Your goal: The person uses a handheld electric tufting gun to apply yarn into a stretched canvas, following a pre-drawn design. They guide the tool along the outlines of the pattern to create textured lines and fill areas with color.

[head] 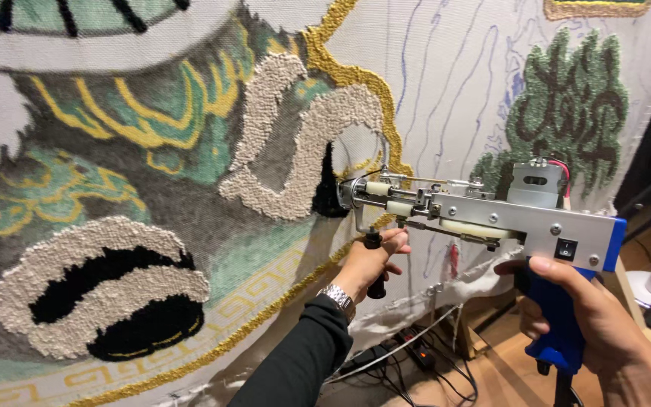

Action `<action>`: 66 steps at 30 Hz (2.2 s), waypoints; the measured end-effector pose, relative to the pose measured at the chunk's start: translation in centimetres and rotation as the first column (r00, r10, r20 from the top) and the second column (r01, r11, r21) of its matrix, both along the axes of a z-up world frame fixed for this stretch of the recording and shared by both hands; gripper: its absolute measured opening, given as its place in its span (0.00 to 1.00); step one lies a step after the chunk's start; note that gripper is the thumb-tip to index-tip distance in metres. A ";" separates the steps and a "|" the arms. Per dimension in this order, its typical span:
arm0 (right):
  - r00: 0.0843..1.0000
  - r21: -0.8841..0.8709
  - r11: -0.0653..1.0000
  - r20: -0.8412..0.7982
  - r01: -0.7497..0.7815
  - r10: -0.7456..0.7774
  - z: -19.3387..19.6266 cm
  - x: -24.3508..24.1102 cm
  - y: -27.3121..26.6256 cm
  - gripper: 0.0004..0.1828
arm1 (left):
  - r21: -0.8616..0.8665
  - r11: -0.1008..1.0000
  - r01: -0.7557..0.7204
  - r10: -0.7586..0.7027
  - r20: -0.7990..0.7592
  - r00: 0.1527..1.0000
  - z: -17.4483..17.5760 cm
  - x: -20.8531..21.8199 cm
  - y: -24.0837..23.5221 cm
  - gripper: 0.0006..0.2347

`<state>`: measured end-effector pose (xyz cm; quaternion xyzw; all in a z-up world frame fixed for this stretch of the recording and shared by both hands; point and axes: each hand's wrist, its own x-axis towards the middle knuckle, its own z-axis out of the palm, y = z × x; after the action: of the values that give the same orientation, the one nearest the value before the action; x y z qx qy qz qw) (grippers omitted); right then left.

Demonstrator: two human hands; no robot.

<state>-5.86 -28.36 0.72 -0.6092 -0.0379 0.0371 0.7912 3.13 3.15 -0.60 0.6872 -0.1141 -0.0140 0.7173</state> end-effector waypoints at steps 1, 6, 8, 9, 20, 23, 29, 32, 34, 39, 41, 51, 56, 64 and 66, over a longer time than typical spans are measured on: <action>1.000 0.013 1.000 0.009 -0.029 0.028 0.1 -0.4 -0.5 0.29 | -0.008 1.000 -0.003 0.003 0.005 1.000 -0.2 -0.2 -0.6 0.22; 0.998 -0.007 1.000 0.058 -0.017 0.017 0.6 -1.6 -1.7 0.31 | 0.027 0.995 -0.097 0.097 0.002 0.995 0.4 -1.5 -2.4 0.17; 0.998 -0.013 1.000 0.069 0.012 -0.011 0.7 -1.8 -2.0 0.31 | 0.037 0.993 -0.111 0.110 0.023 0.994 0.6 -1.8 -2.7 0.14; 0.997 -0.016 0.999 0.072 0.035 -0.033 0.8 -1.8 -2.1 0.32 | 0.041 0.992 -0.118 0.117 0.033 0.993 0.6 -1.8 -2.7 0.13; 0.998 -0.065 0.996 0.020 0.064 -0.063 1.3 -2.3 -3.0 0.29 | 0.028 0.996 -0.080 0.080 -0.014 0.997 1.5 -4.2 -3.1 0.15; 0.990 -0.141 0.980 0.036 0.142 -0.138 1.0 -2.0 -2.6 0.25 | -0.015 0.997 -0.075 0.074 -0.062 0.995 0.5 -4.6 -3.0 0.14; 1.000 -0.100 0.995 -0.014 0.025 -0.027 0.3 -1.0 -2.1 0.24 | -0.005 0.995 -0.095 0.094 -0.077 0.993 -1.4 -3.7 -2.3 0.12; 1.000 -0.110 0.994 -0.012 0.021 -0.022 0.2 -0.9 -1.7 0.24 | -0.002 0.997 -0.079 0.078 -0.076 0.994 -1.8 -3.1 -1.8 0.11; 0.999 -0.115 0.993 -0.006 0.037 -0.038 0.0 -0.9 -1.4 0.25 | 0.004 0.997 -0.080 0.080 -0.082 0.993 -2.0 -2.9 -1.7 0.12; 1.000 -0.096 0.995 -0.005 0.017 -0.018 -0.2 -0.6 -1.4 0.25 | 0.034 0.995 -0.098 0.100 -0.097 0.990 -1.6 -2.8 -1.8 0.16; 1.000 -0.086 0.996 -0.006 0.021 -0.021 -0.4 -0.5 -1.5 0.23 | 0.043 0.994 -0.101 0.105 -0.101 0.989 -1.6 -3.0 -1.7 0.17; 0.994 -0.133 0.986 0.000 0.104 -0.105 0.7 -1.4 1.1 0.23 | 0.057 0.992 -0.115 0.121 -0.118 0.986 -1.6 -2.3 -0.7 0.20; 0.993 -0.160 0.981 0.054 0.111 -0.103 0.2 -1.3 1.5 0.24 | 0.081 0.991 -0.107 0.116 -0.128 0.985 -1.1 -2.2 -0.1 0.20; 0.993 -0.177 0.978 0.077 0.106 -0.094 1.5 -2.8 3.5 0.23 | 0.066 0.991 -0.114 0.121 -0.129 0.984 -1.1 -1.7 0.5 0.20; 0.990 -0.181 0.975 0.081 0.126 -0.113 2.4 -3.5 4.7 0.22 | 0.074 0.990 -0.116 0.126 -0.133 0.983 -1.1 -1.4 0.8 0.20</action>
<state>-9.40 -23.63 3.08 -0.6824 -0.0251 -0.0286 0.7300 1.75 3.91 -1.65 0.7135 -0.0219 -0.0214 0.6999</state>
